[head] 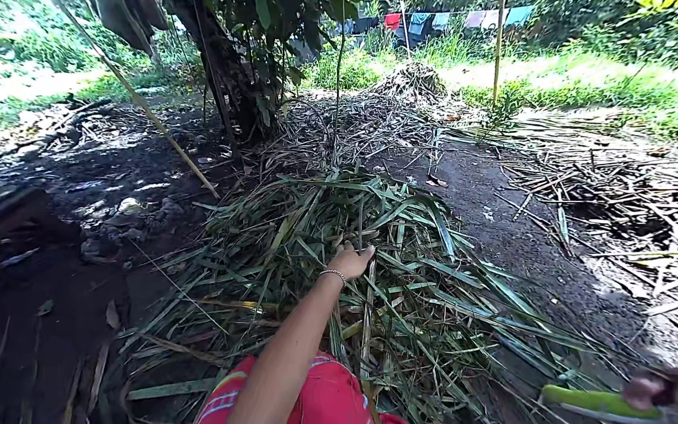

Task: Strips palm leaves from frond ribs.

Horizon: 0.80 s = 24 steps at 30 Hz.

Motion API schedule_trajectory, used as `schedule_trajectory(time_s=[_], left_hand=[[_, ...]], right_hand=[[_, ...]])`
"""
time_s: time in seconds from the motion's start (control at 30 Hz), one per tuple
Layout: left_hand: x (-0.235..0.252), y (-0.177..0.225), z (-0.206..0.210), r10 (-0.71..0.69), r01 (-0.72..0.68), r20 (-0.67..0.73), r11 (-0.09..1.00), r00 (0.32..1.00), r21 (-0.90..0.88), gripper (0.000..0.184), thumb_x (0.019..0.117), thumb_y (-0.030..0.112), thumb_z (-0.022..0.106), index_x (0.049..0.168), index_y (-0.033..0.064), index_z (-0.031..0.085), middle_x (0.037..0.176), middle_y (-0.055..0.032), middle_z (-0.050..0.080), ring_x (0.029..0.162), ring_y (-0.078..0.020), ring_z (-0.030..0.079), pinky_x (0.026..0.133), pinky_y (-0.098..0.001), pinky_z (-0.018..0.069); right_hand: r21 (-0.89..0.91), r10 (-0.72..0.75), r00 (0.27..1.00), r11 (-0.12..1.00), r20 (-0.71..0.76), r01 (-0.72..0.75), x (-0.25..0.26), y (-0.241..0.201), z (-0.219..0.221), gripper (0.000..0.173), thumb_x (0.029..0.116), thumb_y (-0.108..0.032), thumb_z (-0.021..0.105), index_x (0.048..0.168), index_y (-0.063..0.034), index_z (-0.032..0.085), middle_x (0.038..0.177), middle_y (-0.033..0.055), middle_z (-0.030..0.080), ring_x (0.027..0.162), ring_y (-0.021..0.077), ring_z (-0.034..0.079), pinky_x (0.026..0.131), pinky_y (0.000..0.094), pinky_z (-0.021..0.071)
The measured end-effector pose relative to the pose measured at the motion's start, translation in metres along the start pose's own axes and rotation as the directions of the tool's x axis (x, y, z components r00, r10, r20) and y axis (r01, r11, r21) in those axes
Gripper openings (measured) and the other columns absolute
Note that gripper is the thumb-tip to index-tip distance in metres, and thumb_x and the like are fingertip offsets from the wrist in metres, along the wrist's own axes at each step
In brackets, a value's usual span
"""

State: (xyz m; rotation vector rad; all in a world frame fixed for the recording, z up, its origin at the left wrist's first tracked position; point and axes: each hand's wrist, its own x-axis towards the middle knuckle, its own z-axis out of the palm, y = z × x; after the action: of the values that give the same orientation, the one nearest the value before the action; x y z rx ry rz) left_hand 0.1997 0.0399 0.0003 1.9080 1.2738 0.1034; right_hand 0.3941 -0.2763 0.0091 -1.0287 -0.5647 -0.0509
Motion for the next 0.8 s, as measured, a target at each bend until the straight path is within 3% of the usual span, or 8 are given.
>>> schedule_trajectory(time_s=[0.1, 0.2, 0.33, 0.43, 0.5, 0.57, 0.7, 0.8], left_hand=[[-0.049, 0.029, -0.007, 0.403, -0.397, 0.092, 0.915, 0.911, -0.076, 0.054, 0.1100, 0.040, 0.043, 0.155, 0.0100, 0.045, 0.163, -0.0125, 0.037, 0.148, -0.0253, 0.040, 0.121, -0.0474, 0.0327], [-0.108, 0.034, -0.021, 0.583, -0.609, 0.234, 0.792, 0.778, 0.053, 0.042, 0.1104, 0.032, 0.042, 0.140, 0.0101, 0.062, 0.139, -0.0102, 0.063, 0.131, -0.0211, 0.057, 0.113, -0.0446, 0.0422], [-0.152, 0.001, -0.021, 0.672, -0.687, 0.141, 0.713, 0.727, 0.141, 0.034, 0.1089, 0.025, 0.044, 0.110, 0.0016, 0.070, 0.095, -0.0129, 0.070, 0.085, -0.0225, 0.067, 0.079, -0.0423, 0.0547], [-0.170, -0.028, -0.005, 0.659, -0.657, -0.073, 0.752, 0.749, 0.047, 0.036, 0.1089, 0.028, 0.040, 0.103, 0.0037, 0.066, 0.076, -0.0034, 0.059, 0.066, -0.0103, 0.056, 0.063, -0.0287, 0.0485], [-0.177, -0.040, 0.007, 0.607, -0.621, -0.233, 0.784, 0.760, 0.014, 0.037, 0.1081, 0.029, 0.039, 0.102, 0.0047, 0.067, 0.072, -0.0008, 0.058, 0.065, -0.0087, 0.056, 0.062, -0.0291, 0.0480], [-0.180, -0.047, 0.016, 0.550, -0.593, -0.355, 0.805, 0.755, -0.013, 0.039, 0.1076, 0.029, 0.037, 0.101, 0.0050, 0.067, 0.070, 0.0003, 0.057, 0.064, -0.0087, 0.056, 0.061, -0.0300, 0.0473], [-0.186, -0.050, 0.021, 0.449, -0.523, -0.424, 0.849, 0.786, -0.070, 0.040, 0.1075, 0.029, 0.035, 0.104, 0.0057, 0.068, 0.072, 0.0000, 0.059, 0.068, -0.0106, 0.058, 0.064, -0.0333, 0.0483], [-0.191, -0.053, 0.028, 0.439, -0.518, -0.485, 0.855, 0.756, -0.032, 0.039, 0.1069, 0.026, 0.036, 0.103, 0.0051, 0.068, 0.070, -0.0022, 0.061, 0.067, -0.0133, 0.063, 0.062, -0.0358, 0.0505]], right_hand=[[0.084, 0.022, 0.991, 0.996, 0.134, -0.034, -0.001, 0.010, 0.026, 0.027, 0.1057, -0.001, 0.038, 0.129, -0.0007, 0.051, 0.096, -0.0075, 0.072, 0.059, 0.0010, 0.064, 0.053, 0.0158, 0.0556], [0.164, 0.048, 0.972, 0.983, 0.229, -0.087, -0.006, 0.010, 0.053, 0.023, 0.1047, -0.008, 0.049, 0.125, -0.0066, 0.058, 0.090, -0.0102, 0.072, 0.057, 0.0001, 0.062, 0.051, 0.0151, 0.0544], [0.280, 0.074, 0.931, 0.942, 0.357, -0.183, -0.009, 0.006, 0.089, 0.021, 0.1034, -0.014, 0.055, 0.124, -0.0103, 0.060, 0.083, -0.0086, 0.071, 0.058, 0.0007, 0.063, 0.054, 0.0149, 0.0550], [0.266, 0.075, 0.861, 0.934, 0.504, -0.237, -0.011, 0.012, 0.109, 0.042, 0.1025, -0.048, 0.055, 0.135, -0.0211, 0.058, 0.095, -0.0110, 0.069, 0.067, 0.0016, 0.063, 0.060, 0.0165, 0.0547], [0.165, 0.141, 0.771, 0.938, 0.621, -0.304, -0.023, 0.016, 0.121, 0.069, 0.0970, -0.072, 0.039, 0.145, -0.0223, 0.050, 0.103, -0.0131, 0.069, 0.072, 0.0019, 0.064, 0.062, 0.0182, 0.0550], [0.035, 0.223, 0.634, 0.929, 0.740, -0.368, -0.049, 0.021, 0.129, 0.084, 0.0952, -0.075, 0.038, 0.150, -0.0113, 0.042, 0.100, -0.0129, 0.069, 0.076, -0.0004, 0.063, 0.067, 0.0178, 0.0534], [-0.112, 0.234, 0.298, 0.921, 0.926, -0.374, -0.099, 0.024, 0.142, 0.065, 0.1083, -0.043, 0.039, 0.151, 0.0060, 0.037, 0.079, -0.0152, 0.056, 0.068, -0.0055, 0.052, 0.067, 0.0158, 0.0486], [-0.125, 0.244, 0.194, 0.868, 0.950, -0.481, -0.111, 0.022, 0.151, 0.054, 0.1074, -0.028, 0.043, 0.150, 0.0048, 0.036, 0.073, -0.0164, 0.052, 0.059, -0.0056, 0.049, 0.055, 0.0141, 0.0470]])
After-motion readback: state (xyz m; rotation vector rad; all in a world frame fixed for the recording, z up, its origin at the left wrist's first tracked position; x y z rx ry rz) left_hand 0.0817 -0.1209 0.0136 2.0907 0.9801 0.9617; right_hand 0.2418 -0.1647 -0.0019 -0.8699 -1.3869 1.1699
